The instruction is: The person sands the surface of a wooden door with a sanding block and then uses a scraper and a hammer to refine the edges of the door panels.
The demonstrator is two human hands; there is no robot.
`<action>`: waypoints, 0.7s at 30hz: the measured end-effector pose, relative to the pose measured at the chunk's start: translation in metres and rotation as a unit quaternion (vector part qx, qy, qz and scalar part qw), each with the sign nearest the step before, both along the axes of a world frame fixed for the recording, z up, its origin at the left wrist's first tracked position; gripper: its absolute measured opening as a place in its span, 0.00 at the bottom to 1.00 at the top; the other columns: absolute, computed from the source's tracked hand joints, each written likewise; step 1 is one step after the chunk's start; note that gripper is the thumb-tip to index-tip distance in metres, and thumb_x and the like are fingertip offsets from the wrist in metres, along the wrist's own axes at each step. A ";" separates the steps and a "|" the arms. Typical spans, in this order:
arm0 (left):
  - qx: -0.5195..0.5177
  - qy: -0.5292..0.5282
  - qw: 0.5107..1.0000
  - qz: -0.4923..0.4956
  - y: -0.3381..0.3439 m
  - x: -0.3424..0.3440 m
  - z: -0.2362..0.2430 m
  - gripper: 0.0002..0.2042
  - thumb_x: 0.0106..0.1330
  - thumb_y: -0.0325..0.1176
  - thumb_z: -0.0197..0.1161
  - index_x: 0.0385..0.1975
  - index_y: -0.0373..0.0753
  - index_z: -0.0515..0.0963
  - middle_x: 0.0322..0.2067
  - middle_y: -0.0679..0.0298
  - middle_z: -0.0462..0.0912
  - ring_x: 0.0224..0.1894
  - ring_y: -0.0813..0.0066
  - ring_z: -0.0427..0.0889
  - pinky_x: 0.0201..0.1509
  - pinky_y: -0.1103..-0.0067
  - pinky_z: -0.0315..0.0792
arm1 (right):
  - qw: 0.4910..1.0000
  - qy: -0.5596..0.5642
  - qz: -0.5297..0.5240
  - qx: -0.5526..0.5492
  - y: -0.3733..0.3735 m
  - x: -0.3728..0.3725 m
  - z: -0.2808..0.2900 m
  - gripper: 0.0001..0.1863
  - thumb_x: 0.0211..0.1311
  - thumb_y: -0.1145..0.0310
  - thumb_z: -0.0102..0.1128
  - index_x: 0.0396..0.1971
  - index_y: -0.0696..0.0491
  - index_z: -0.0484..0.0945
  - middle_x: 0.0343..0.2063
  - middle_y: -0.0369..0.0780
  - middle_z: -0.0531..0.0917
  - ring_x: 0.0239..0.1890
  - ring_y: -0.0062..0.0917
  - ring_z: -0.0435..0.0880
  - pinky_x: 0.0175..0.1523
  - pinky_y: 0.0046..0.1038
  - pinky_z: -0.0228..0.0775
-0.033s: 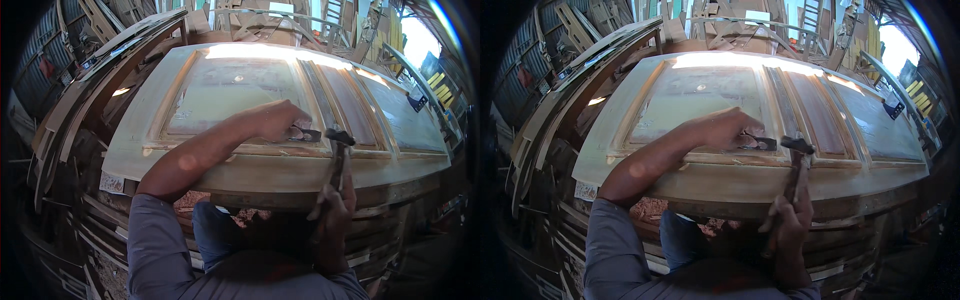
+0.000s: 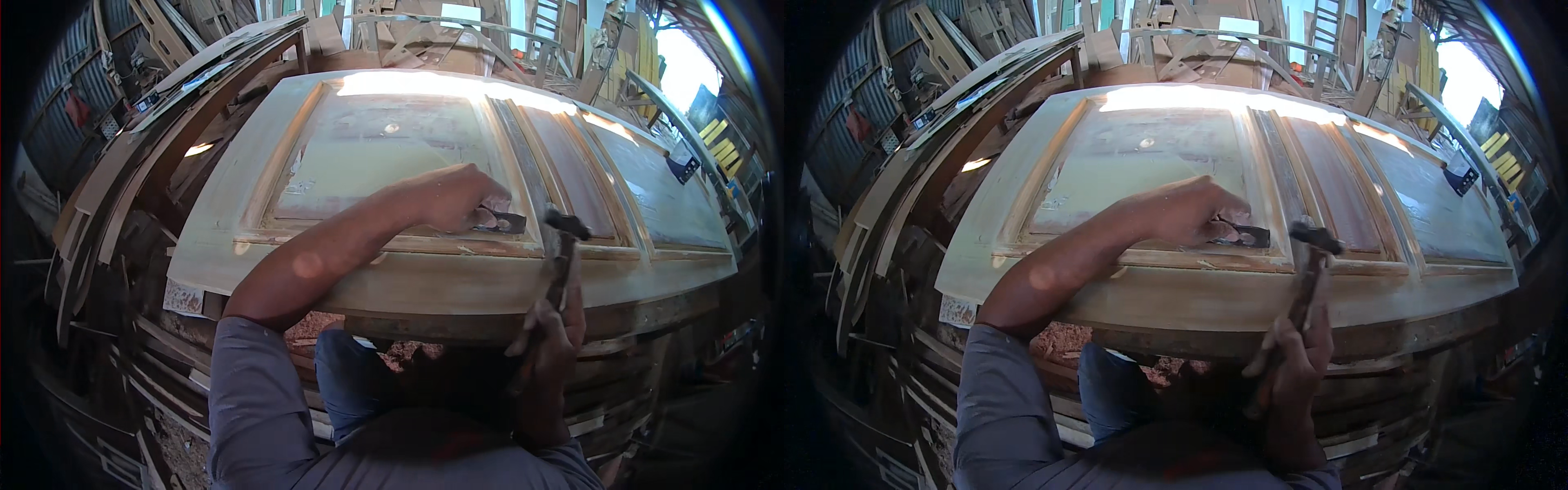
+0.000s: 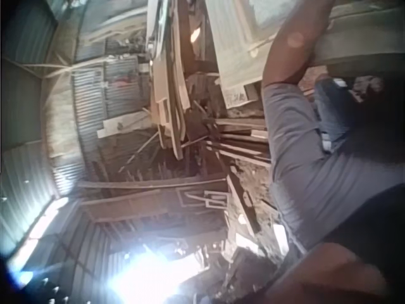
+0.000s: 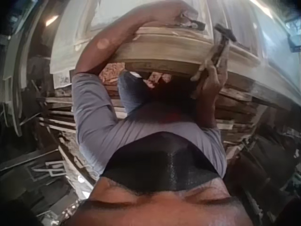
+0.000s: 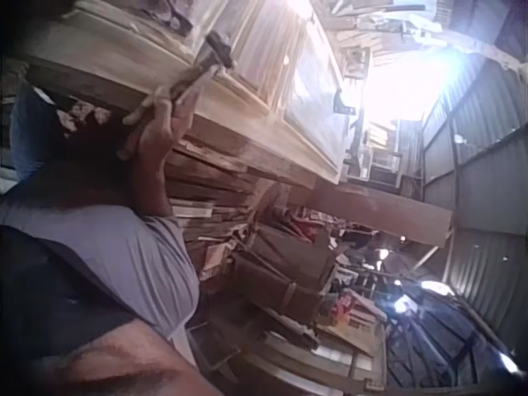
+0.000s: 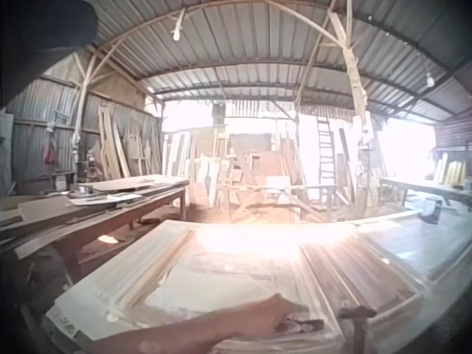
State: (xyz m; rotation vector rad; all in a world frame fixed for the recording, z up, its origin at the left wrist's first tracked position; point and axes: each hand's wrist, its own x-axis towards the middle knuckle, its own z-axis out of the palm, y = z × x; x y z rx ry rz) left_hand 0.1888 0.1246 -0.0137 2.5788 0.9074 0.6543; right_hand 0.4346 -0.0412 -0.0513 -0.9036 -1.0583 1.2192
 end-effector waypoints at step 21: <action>-0.007 -0.021 1.000 -0.017 -0.007 0.002 0.006 0.10 0.65 0.29 0.74 0.43 0.33 0.85 0.34 0.44 0.87 0.41 0.36 0.86 0.47 0.53 0.77 | 1.000 0.008 -0.005 -0.018 0.000 0.001 -0.010 0.42 0.74 0.78 0.49 0.87 0.55 0.50 0.23 0.37 0.76 0.11 0.20 0.70 0.15 0.25 0.74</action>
